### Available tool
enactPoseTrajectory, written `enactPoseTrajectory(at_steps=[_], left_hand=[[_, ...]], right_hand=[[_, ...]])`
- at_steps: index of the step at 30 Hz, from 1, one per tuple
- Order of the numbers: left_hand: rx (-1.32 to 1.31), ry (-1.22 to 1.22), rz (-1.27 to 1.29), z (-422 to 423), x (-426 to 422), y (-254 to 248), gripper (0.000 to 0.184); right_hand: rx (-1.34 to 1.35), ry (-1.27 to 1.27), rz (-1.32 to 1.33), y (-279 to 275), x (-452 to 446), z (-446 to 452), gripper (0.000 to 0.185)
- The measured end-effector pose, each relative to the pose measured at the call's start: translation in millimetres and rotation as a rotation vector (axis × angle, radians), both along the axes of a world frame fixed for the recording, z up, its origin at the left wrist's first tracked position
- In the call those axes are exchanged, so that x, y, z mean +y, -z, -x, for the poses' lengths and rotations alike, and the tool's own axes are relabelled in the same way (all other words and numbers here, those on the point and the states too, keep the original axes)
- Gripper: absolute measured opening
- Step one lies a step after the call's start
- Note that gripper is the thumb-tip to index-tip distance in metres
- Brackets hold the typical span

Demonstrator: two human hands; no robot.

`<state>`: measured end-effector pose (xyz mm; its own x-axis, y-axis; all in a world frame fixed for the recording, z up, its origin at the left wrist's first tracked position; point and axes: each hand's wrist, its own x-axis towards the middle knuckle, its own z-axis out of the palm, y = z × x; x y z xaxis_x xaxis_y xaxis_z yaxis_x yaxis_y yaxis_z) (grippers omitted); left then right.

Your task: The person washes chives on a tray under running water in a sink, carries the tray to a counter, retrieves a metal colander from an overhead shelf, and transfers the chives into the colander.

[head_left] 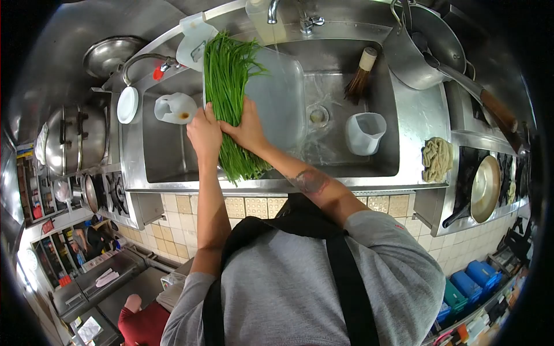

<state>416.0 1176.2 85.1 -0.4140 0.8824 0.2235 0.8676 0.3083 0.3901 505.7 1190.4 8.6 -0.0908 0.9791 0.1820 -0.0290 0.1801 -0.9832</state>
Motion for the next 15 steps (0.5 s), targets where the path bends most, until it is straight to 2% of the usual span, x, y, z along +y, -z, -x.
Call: enactPoseTrajectory(at_steps=[8, 15], left_hand=[[0.129, -0.009, 0.040, -17, 8, -7, 0.037], [0.199, -0.096, 0.042, -41, -6, -34, 0.039]], right_hand=[[0.086, 0.029, -0.073, 16, 12, 0, 0.072], [0.185, -0.033, -0.082, -8, 2, -12, 0.066]])
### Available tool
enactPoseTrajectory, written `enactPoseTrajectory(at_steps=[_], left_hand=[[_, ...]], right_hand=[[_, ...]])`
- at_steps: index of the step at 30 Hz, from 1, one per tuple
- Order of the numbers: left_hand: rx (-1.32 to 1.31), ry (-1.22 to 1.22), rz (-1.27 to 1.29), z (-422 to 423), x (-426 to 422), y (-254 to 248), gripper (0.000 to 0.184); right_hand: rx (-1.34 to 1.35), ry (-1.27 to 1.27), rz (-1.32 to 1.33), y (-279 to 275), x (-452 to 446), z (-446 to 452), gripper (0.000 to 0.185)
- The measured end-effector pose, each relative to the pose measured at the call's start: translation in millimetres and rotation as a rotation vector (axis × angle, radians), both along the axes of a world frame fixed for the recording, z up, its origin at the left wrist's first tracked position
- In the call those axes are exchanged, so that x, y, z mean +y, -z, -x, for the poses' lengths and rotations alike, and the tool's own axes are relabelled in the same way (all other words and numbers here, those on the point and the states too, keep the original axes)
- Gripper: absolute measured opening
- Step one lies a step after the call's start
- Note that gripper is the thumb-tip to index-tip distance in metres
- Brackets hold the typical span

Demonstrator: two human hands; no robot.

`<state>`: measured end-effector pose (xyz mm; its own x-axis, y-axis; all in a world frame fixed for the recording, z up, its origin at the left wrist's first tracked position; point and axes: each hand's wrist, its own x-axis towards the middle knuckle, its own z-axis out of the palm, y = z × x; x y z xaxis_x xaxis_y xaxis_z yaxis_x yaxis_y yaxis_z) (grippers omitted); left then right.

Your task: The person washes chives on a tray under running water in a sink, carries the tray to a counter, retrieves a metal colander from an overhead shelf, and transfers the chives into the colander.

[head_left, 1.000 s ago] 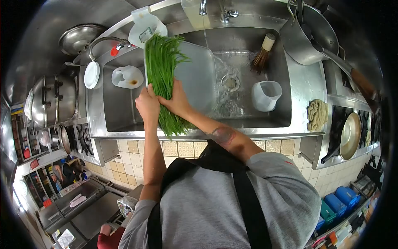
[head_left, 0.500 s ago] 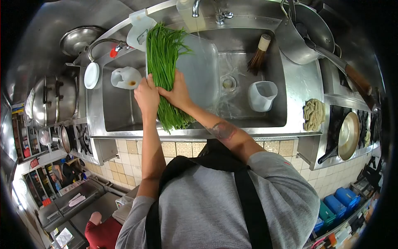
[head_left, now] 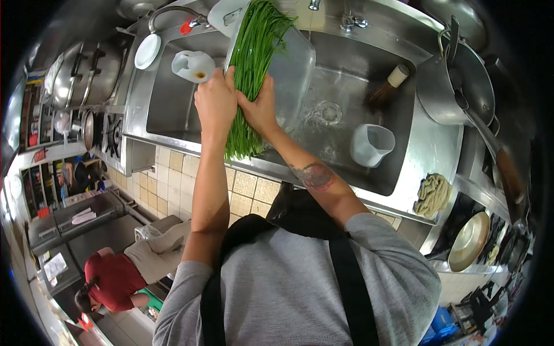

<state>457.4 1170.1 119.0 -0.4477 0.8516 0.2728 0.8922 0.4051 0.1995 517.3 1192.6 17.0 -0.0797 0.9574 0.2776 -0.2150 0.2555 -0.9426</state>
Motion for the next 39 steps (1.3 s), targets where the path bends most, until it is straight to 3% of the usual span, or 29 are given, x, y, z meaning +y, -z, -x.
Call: enactPoseTrajectory(at_steps=[10, 14, 21, 25, 29, 32, 37, 39], left_hand=[[-0.039, -0.049, -0.087, 1, -16, -6, 0.034], [-0.185, -0.075, -0.155, 12, -32, 5, 0.040], [-0.543, -0.263, -0.234, 46, -82, 78, 0.047], [-0.809, -0.419, -0.205, 61, -110, 142, 0.052], [-1.019, -0.489, -0.306, 73, -140, 202, 0.054], [-1.139, -0.437, -0.510, 77, -168, 210, 0.052], [-1.124, -0.422, -0.417, 92, -212, 203, 0.051], [-1.054, -0.445, -0.514, 88, -224, 203, 0.051]], right_hand=[[-0.055, -0.048, -0.044, -20, -7, -11, 0.068], [-0.142, -0.115, -0.089, -12, -11, -11, 0.071], [-0.579, -0.322, -0.081, -18, -28, -18, 0.072], [-0.797, -0.522, 0.046, 18, -14, -13, 0.069], [-0.985, -0.540, -0.076, 15, 5, -20, 0.066], [-1.078, -0.600, -0.157, -4, 15, -25, 0.059], [-1.067, -0.695, -0.165, -39, 24, -19, 0.051], [-1.106, -0.733, -0.193, -53, 17, -10, 0.049]])
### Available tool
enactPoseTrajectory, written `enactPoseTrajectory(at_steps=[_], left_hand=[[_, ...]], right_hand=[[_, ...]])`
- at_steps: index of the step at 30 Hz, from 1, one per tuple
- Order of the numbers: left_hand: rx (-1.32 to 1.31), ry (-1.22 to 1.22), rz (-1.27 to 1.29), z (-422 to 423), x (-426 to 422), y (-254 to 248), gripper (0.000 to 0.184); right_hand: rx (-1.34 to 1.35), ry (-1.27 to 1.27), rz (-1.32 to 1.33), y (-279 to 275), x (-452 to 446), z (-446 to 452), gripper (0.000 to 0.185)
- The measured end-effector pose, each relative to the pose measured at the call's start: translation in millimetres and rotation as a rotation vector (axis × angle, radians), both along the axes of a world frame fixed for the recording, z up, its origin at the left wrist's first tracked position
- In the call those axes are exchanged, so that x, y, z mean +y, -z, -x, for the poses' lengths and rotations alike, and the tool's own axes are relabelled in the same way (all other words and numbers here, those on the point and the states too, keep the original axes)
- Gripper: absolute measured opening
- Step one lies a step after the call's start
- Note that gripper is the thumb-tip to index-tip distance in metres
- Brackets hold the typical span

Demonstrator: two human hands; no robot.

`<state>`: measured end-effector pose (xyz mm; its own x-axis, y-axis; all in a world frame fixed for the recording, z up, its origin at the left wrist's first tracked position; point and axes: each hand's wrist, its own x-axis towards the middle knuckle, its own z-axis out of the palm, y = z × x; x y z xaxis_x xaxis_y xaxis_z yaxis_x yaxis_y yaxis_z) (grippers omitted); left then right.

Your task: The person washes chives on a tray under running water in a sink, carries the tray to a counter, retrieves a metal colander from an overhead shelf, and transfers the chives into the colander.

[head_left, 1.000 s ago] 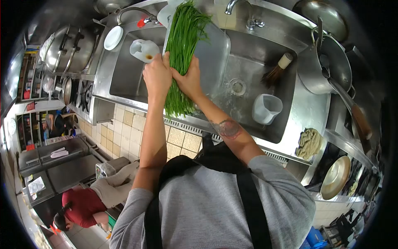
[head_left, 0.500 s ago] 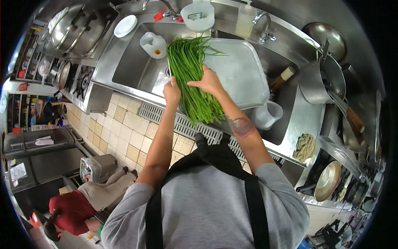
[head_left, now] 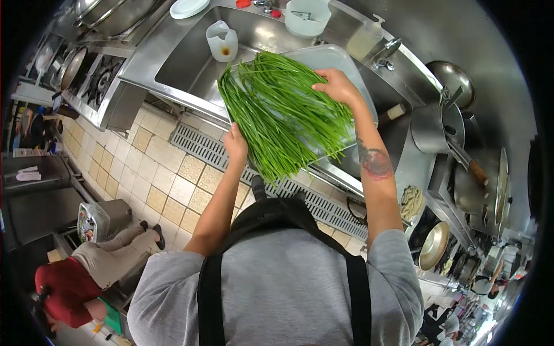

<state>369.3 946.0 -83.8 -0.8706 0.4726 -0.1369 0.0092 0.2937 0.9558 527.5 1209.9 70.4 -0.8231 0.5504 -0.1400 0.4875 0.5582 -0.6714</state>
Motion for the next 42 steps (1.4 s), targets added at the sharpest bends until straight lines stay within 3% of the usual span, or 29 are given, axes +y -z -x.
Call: enactPoseTrajectory(at_steps=[4, 8, 11, 14, 17, 18, 21, 25, 27, 28, 31, 32, 35, 37, 42], left_hand=[[-0.010, -0.067, 0.005, -5, -22, -4, 0.051], [-0.101, -0.150, 0.121, -7, -42, -5, 0.054], [-0.110, -0.233, 0.039, -7, -48, 5, 0.052], [-0.127, -0.213, 0.129, -2, -52, 0, 0.050], [0.116, -0.236, 0.182, 1, -54, 7, 0.045], [0.049, -0.159, 0.255, 2, -59, -18, 0.039], [0.408, -0.190, 0.184, -7, -78, -42, 0.036], [-0.546, -0.043, 0.006, -35, -82, -56, 0.048], [-0.580, -0.083, -0.069, -55, -72, -93, 0.055], [-0.597, -0.091, -0.158, -57, -65, -88, 0.052], [-0.427, -0.198, 0.034, -57, -32, -71, 0.052], [-0.562, -0.223, -0.032, -45, -17, -16, 0.047], [-0.642, -0.220, -0.243, -47, 7, -52, 0.043], [-0.814, -0.227, -0.407, -48, 20, -42, 0.042], [-0.933, -0.174, -0.494, -49, 32, -40, 0.050]], right_hand=[[-0.108, -0.151, -0.112, 14, 0, 20, 0.047], [-0.295, -0.289, 0.061, 22, -8, 37, 0.045], [-0.142, -0.298, 0.108, 67, -2, 34, 0.046], [-0.157, -0.318, 0.199, 93, 2, 41, 0.061], [-0.216, -0.188, -0.111, 104, -16, 35, 0.082], [-0.295, -0.157, -0.141, 113, -19, 37, 0.100], [-0.166, -0.139, -0.140, 124, -44, 45, 0.101], [-0.146, -0.118, -0.195, 122, -61, 50, 0.101], [-0.142, -0.108, -0.230, 122, -63, 48, 0.097], [-0.142, -0.102, -0.247, 119, -66, 48, 0.096], [-0.092, -0.235, 0.054, 99, -78, 53, 0.087], [-0.110, -0.242, 0.122, 105, -80, 56, 0.083], [-0.099, -0.255, 0.378, 124, -82, 65, 0.074], [-0.011, -0.243, 0.623, 119, -87, 65, 0.071], [0.054, -0.235, 0.728, 88, -86, 55, 0.087]])
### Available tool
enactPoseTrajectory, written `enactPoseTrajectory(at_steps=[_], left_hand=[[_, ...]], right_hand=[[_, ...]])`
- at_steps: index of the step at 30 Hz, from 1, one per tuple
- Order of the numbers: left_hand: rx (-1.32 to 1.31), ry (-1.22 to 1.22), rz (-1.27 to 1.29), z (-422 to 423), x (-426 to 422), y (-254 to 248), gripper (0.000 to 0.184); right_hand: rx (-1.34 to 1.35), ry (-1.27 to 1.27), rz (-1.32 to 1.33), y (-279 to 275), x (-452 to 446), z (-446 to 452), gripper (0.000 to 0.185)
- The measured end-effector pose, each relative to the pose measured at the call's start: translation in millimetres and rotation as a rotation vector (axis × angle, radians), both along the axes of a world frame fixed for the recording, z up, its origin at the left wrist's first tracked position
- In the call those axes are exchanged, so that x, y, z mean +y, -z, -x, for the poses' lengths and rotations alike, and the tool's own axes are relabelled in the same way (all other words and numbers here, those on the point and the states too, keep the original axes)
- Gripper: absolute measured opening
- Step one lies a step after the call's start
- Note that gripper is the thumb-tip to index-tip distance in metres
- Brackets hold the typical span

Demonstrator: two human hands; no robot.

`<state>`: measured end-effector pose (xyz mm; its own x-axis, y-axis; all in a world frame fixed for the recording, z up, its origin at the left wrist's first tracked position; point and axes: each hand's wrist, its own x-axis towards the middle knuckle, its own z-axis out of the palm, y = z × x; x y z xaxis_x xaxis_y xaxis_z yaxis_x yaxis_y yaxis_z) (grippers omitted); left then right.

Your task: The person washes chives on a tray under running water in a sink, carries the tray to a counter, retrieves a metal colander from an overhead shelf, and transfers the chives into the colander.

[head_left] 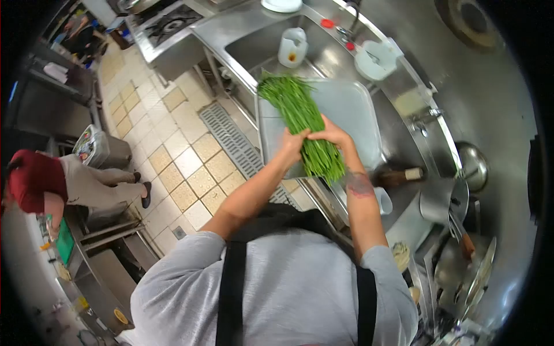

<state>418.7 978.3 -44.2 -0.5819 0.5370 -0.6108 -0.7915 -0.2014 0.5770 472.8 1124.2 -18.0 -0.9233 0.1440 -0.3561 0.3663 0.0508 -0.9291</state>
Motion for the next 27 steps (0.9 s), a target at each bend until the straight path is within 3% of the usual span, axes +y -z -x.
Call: enactPoseTrajectory(at_steps=[5, 11, 15, 18, 19, 20, 23, 27], left_hand=[[0.074, -0.042, -0.154, 1, 5, -1, 0.051], [0.370, 0.033, -0.179, -7, 8, -72, 0.044], [0.401, 0.026, -0.130, -20, 8, -97, 0.039], [0.447, 0.011, 0.033, -20, 12, -67, 0.038], [0.426, 0.031, 0.054, -21, 1, -86, 0.042], [0.392, -0.003, 0.011, -14, 8, -45, 0.042], [0.430, -0.016, 0.131, -6, -4, -24, 0.042], [0.501, 0.052, 0.313, 2, -19, 6, 0.045]], right_hand=[[0.161, -0.038, -0.066, -18, 9, 7, 0.091], [0.112, -0.055, -0.137, -104, 25, -10, 0.083], [0.114, -0.079, -0.194, -138, 46, -27, 0.072], [0.121, -0.139, -0.290, -135, 76, -34, 0.064], [0.125, -0.150, -0.351, -129, 83, -36, 0.061], [0.060, -0.142, -0.280, -122, 92, -37, 0.058], [-0.100, -0.144, -0.224, -114, 105, -34, 0.047], [-0.162, -0.078, -0.276, -111, 102, -34, 0.050]])
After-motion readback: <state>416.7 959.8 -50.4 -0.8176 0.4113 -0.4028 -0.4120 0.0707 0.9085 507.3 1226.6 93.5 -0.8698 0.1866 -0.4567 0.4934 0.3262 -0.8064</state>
